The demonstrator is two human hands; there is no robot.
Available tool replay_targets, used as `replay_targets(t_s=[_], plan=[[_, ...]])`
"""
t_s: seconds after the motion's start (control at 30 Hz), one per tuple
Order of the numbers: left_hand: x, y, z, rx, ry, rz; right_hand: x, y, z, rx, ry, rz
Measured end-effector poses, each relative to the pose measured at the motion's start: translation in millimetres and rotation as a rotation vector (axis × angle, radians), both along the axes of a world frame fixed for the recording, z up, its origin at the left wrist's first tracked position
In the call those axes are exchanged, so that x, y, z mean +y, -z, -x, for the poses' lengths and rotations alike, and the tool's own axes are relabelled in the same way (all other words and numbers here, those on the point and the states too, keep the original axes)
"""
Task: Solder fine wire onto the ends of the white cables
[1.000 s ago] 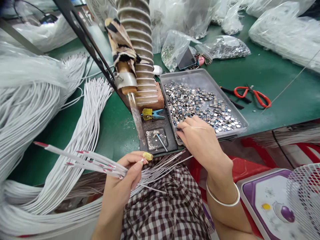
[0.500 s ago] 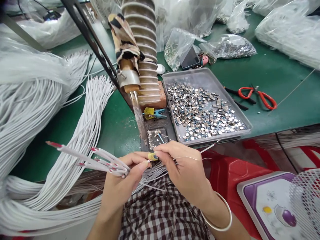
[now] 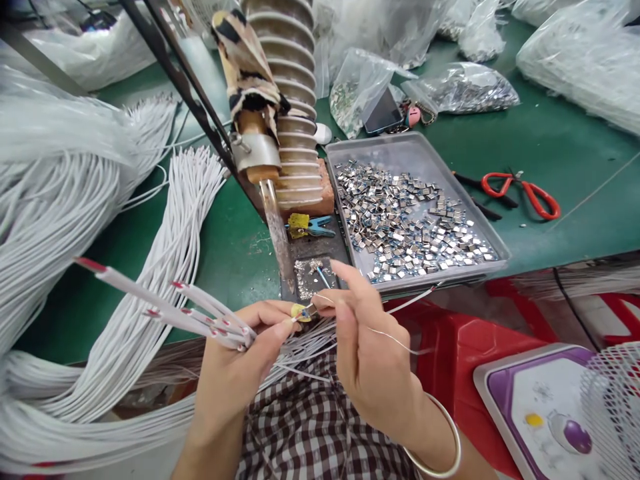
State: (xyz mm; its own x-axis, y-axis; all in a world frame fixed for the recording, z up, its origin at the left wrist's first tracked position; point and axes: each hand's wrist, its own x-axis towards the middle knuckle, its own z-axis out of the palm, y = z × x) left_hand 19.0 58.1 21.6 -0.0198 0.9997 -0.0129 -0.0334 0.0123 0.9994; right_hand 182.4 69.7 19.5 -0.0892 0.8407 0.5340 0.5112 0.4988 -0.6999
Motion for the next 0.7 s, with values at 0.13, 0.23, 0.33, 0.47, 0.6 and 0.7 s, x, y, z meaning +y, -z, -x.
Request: replay_targets(t_s=[0.13,0.23,0.33,0.47,0.6,0.7], plan=[[4.9,-2.0,-0.3,-0.024,-0.046,0.028,-1.5,1.4,-2.3,0.074,0.048,-0.132],[9.6,-4.8,-1.4,-0.04,-0.039,0.044,-0.1,0.9,-2.8,0.018,0.016,-0.233],[12.6,-9.0,-2.2,-0.042,-0.034,0.035,0.6,0.8,-2.0,-0.043,0.048,-0.276],[13.7,-13.2,-1.4,-0.044,-0.039,0.013,2.1,-1.0,0.4,-0.069,0.032,-0.3],[13.5,-14.7,-0.1,-0.02,-0.041,-0.018,3.6,-6.3,1.9,-0.085,0.007,-0.312],[12.5,-16.2,0.3,-0.012,-0.024,-0.018,1.8,-10.0,0.6,-0.121,0.005,-0.313]])
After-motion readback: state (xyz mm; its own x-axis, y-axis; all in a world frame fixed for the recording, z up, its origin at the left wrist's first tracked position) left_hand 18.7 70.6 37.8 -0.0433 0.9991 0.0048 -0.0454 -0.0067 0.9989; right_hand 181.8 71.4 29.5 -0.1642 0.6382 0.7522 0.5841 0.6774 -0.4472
